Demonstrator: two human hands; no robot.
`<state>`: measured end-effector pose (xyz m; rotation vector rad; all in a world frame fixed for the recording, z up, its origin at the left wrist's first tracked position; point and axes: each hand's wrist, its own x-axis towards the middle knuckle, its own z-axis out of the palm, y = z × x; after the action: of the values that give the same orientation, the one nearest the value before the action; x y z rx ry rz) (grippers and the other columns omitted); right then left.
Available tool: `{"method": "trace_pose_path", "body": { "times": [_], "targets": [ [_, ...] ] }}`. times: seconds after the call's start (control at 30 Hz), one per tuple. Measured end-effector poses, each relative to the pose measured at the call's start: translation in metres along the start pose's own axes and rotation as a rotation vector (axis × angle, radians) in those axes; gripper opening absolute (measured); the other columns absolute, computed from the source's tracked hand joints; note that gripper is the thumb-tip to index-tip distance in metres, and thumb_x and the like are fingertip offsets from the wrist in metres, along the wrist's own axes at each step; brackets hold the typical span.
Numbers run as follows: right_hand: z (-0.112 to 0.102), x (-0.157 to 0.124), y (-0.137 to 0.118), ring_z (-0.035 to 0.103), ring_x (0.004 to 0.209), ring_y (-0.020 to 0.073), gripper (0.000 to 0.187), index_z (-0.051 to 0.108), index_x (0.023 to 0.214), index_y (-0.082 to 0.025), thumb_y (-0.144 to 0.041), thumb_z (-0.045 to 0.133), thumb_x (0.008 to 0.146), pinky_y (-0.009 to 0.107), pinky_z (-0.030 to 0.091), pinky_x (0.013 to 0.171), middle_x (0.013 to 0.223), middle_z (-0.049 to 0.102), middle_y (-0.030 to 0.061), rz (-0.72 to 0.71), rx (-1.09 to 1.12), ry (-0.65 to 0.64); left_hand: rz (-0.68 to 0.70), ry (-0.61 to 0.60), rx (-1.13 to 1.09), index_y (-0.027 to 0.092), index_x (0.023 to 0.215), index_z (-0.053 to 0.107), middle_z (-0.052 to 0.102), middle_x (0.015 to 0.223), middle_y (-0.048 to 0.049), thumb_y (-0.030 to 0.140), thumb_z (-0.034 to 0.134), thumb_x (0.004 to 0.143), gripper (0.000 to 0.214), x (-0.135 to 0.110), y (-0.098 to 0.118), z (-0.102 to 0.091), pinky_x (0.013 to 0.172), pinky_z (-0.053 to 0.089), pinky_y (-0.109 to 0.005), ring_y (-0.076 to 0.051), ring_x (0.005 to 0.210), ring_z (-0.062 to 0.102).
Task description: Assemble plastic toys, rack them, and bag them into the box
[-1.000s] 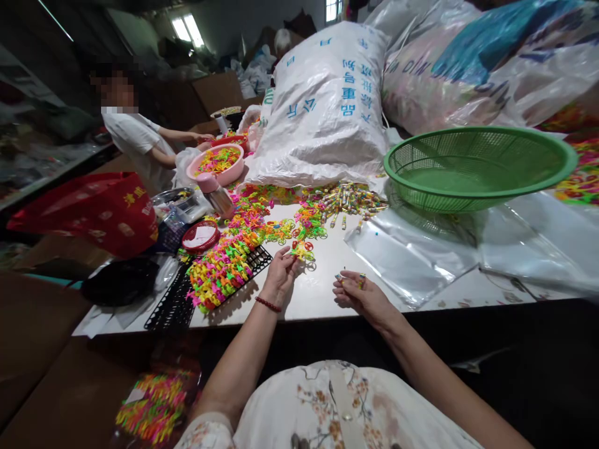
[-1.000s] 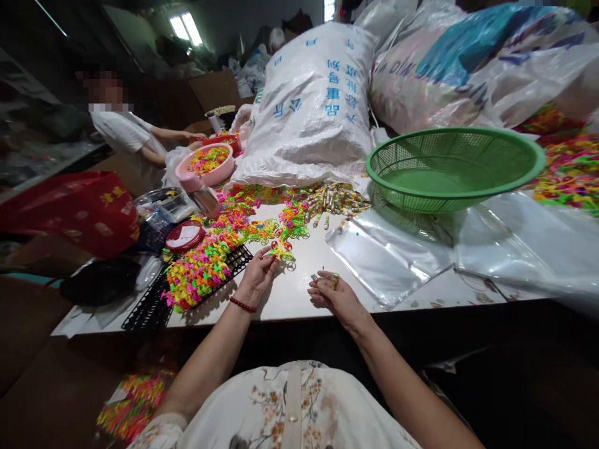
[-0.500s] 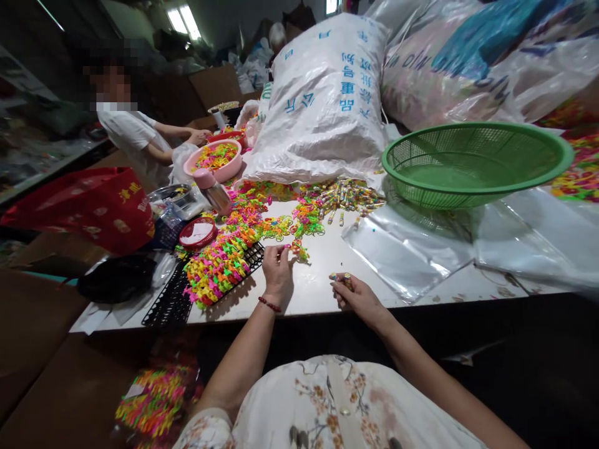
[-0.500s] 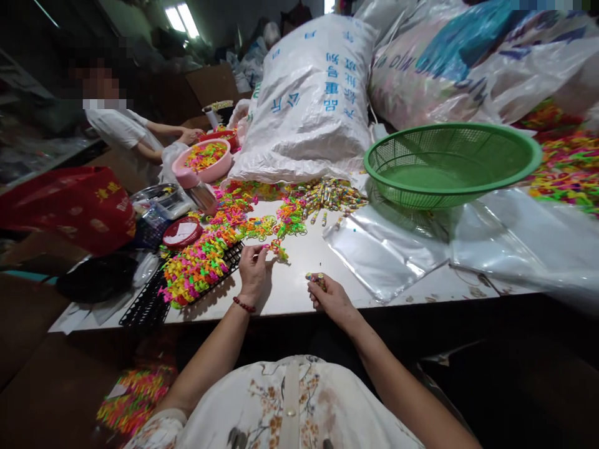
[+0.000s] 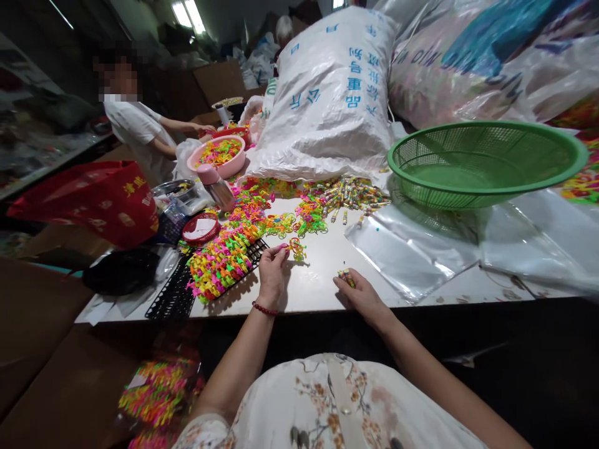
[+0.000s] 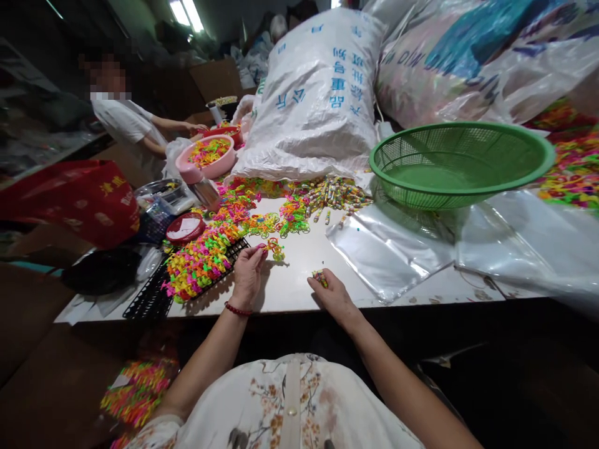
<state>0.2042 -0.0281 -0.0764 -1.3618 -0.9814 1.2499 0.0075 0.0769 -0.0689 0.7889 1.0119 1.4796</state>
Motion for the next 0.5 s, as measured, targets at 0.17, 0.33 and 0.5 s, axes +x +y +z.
{"method": "trace_pose_path", "body": {
  "times": [0.17, 0.33, 0.5],
  "targets": [
    [0.009, 0.014, -0.023, 0.043, 0.058, 0.0101, 0.052, 0.063, 0.109, -0.022, -0.055, 0.072, 0.07, 0.023, 0.039, 0.053, 0.067, 0.051, -0.005, -0.041, -0.105, 0.088, 0.096, -0.129, 0.164, 0.019, 0.091, 0.06, 0.067, 0.1, -0.0019, 0.025, 0.073, 0.078, 0.019, -0.028, 0.005, 0.008, 0.098, 0.048, -0.033, -0.012, 0.097, 0.063],
    [0.018, 0.031, -0.027, 0.043, 0.057, 0.0099, 0.051, 0.067, 0.104, -0.018, -0.051, 0.076, 0.067, 0.024, 0.036, 0.053, 0.063, 0.05, -0.0053, -0.045, -0.059, 0.0, 0.112, -0.196, 0.204, 0.019, 0.089, 0.058, 0.067, 0.104, -0.0039, 0.027, 0.071, 0.079, 0.018, -0.049, 0.007, 0.016, 0.1, 0.047, -0.037, -0.014, 0.101, 0.063],
    [0.023, 0.029, -0.018, 0.045, 0.059, 0.0113, 0.036, 0.066, 0.076, -0.017, -0.052, 0.07, 0.074, 0.025, 0.036, 0.056, 0.064, 0.055, -0.0015, -0.127, -0.122, -0.028, 0.115, -0.224, 0.213, 0.019, 0.088, 0.057, 0.067, 0.105, -0.0049, 0.027, 0.073, 0.078, 0.02, -0.054, 0.001, 0.013, 0.095, 0.05, -0.035, -0.016, 0.103, 0.063]
  ]
}}
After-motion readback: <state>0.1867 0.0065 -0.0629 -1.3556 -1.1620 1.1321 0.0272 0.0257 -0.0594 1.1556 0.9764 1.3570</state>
